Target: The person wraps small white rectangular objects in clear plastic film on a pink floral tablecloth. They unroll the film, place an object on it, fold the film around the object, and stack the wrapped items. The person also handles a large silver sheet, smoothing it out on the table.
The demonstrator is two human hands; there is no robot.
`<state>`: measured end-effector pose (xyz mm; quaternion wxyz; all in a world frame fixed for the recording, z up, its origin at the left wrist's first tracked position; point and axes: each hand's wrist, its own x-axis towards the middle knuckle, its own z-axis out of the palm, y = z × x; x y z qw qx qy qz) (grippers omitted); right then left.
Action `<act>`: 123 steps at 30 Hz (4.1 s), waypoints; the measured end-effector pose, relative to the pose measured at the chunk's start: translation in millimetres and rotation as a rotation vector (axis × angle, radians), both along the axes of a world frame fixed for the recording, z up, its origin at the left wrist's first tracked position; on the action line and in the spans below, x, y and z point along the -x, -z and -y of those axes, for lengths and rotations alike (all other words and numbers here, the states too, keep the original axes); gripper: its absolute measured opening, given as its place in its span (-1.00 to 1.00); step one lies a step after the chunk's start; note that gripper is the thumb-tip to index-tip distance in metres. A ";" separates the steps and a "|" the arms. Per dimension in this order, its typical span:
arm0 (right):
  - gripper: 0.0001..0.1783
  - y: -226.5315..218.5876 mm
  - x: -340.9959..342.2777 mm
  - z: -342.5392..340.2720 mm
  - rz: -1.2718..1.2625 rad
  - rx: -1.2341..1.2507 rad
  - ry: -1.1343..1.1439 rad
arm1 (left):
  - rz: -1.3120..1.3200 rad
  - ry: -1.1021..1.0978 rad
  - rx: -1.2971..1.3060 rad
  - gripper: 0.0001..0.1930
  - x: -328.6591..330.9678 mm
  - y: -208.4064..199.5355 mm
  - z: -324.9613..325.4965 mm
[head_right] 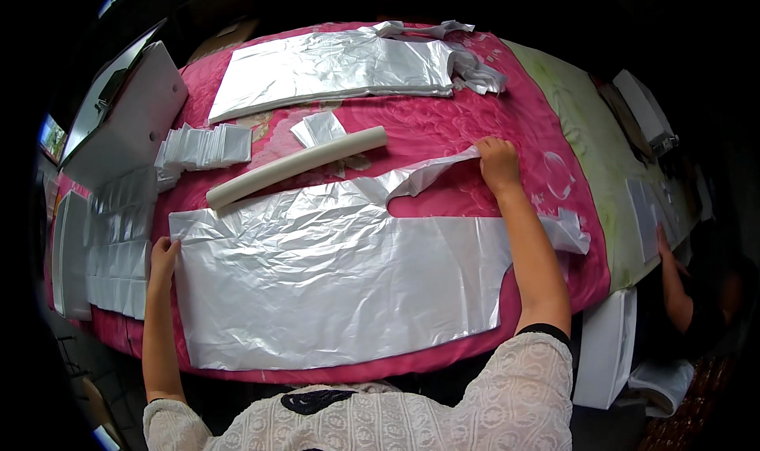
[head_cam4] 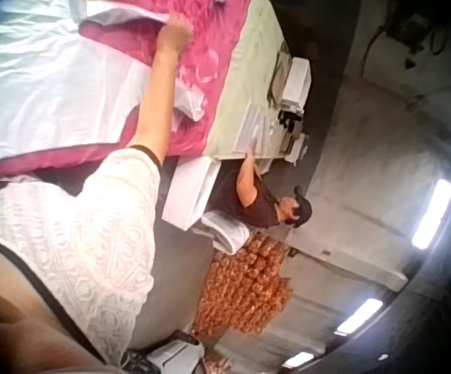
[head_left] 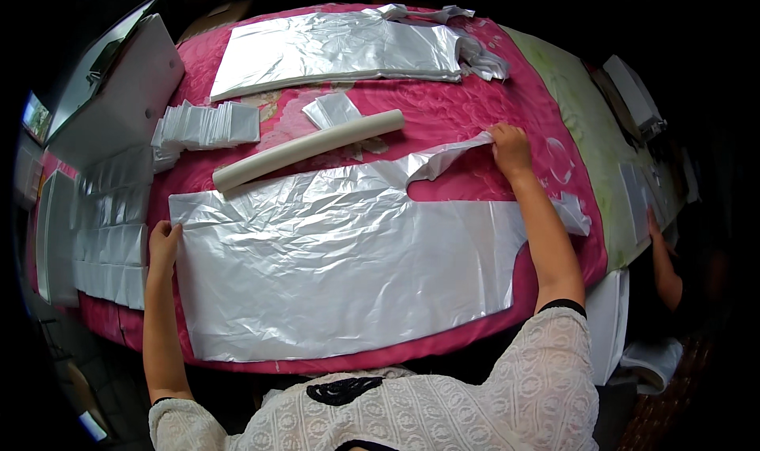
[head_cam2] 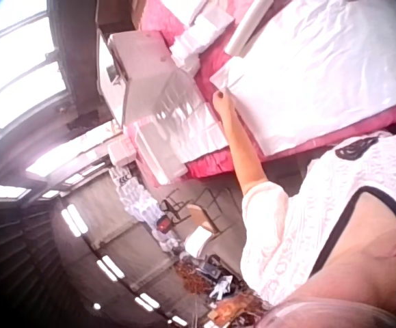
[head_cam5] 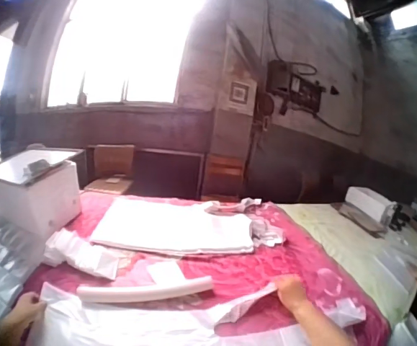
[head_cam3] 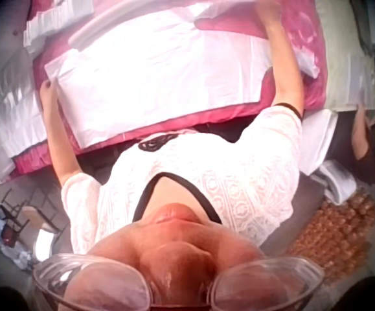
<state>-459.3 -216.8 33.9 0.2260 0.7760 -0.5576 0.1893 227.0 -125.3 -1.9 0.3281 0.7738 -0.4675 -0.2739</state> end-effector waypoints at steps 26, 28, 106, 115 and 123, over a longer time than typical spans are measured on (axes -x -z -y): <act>-0.88 -10.8 -26.7 35.7 -0.068 0.051 0.140 | 0.156 0.791 0.548 -0.63 256.5 -15.4 -40.2; -0.83 -39.8 6.3 32.0 0.001 0.056 0.302 | 0.147 0.790 0.559 -0.63 258.6 -15.0 -39.6; -0.88 -56.6 -86.3 -69.4 1.443 -0.537 -0.360 | 0.234 0.763 0.543 -0.61 259.7 -14.6 -41.9; -0.78 -61.4 126.3 -0.2 1.241 -0.021 0.083 | 0.265 0.766 0.531 -0.61 264.7 -18.5 -40.5; -0.79 -5.7 146.3 18.6 0.881 0.012 0.409 | 0.318 0.773 0.522 -0.60 265.9 -21.1 -40.0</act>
